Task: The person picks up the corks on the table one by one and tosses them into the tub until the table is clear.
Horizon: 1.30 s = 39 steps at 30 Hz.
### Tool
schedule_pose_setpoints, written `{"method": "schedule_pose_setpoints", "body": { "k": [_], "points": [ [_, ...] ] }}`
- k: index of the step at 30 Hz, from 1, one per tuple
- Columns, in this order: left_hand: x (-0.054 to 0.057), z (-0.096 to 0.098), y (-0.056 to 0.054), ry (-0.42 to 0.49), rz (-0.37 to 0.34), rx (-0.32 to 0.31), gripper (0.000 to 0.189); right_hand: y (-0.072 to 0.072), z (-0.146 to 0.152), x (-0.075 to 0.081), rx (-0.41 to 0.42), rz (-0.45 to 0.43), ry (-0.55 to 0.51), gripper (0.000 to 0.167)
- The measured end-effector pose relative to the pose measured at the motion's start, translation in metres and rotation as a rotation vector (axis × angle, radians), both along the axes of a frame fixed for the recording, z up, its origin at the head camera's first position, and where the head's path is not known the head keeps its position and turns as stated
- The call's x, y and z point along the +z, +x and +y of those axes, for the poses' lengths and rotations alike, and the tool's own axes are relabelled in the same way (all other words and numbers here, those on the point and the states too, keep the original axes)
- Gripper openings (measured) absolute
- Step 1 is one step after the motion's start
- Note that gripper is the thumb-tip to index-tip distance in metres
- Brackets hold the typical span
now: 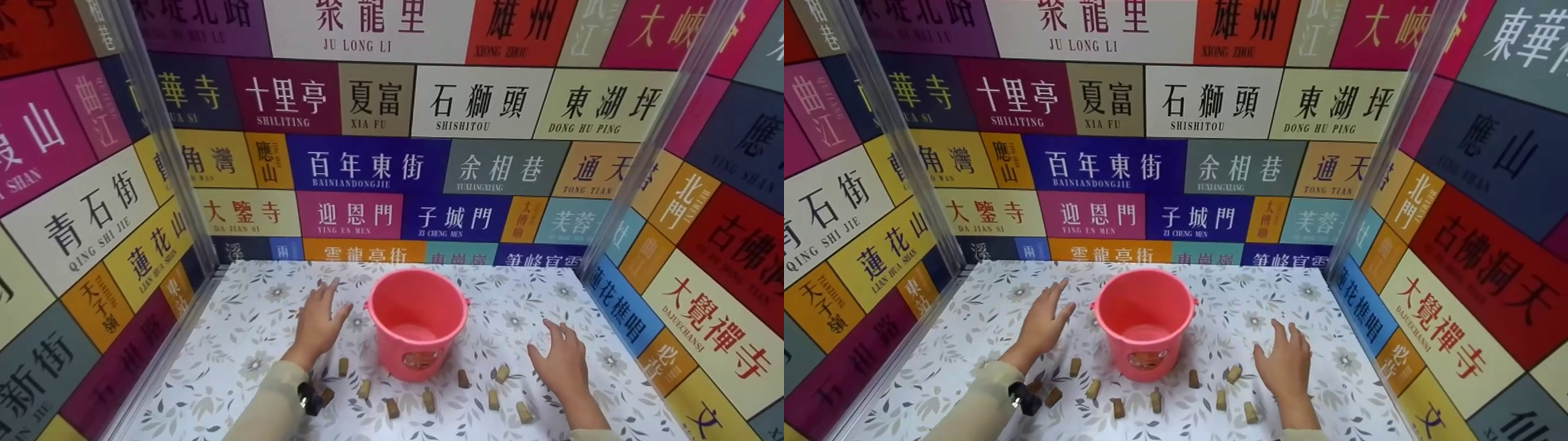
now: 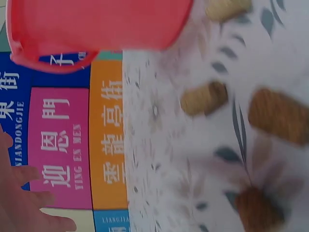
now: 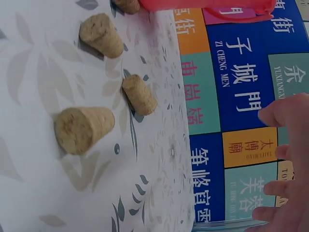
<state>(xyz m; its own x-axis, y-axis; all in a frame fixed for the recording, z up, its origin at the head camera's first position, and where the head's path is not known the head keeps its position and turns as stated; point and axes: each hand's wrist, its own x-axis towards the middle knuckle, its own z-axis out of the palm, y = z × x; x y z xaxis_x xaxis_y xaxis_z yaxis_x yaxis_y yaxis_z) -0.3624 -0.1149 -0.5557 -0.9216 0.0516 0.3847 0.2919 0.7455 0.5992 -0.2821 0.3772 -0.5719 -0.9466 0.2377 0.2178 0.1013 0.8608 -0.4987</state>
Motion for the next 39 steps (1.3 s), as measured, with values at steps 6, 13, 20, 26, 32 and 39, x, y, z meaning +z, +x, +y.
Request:
{"method": "schedule_pose_setpoints", "body": {
  "k": [6, 13, 20, 26, 32, 39],
  "points": [
    [-0.001, 0.027, -0.005, 0.208, 0.133, -0.064, 0.056, 0.012, -0.002, -0.007, -0.084, 0.043, -0.111, 0.063],
    [-0.001, 0.052, -0.01, 0.373, 0.093, -0.028, 0.053, 0.02, 0.005, -0.011, -0.107, 0.024, -0.14, 0.059],
    [-0.004, 0.066, -0.011, 0.45, 0.064, 0.03, 0.053, 0.025, 0.002, -0.019, -0.073, 0.005, -0.131, 0.05],
    [-0.012, 0.081, -0.015, 0.556, 0.073, 0.058, 0.045, 0.03, -0.003, -0.03, -0.052, -0.038, -0.132, 0.043],
    [-0.016, 0.093, -0.015, 0.709, -0.031, 0.06, 0.043, 0.032, -0.004, -0.039, -0.024, -0.116, -0.105, 0.04],
    [-0.02, 0.098, -0.018, 0.743, -0.044, 0.059, 0.04, 0.034, -0.013, -0.047, -0.011, -0.196, -0.08, 0.035]
  ]
}}
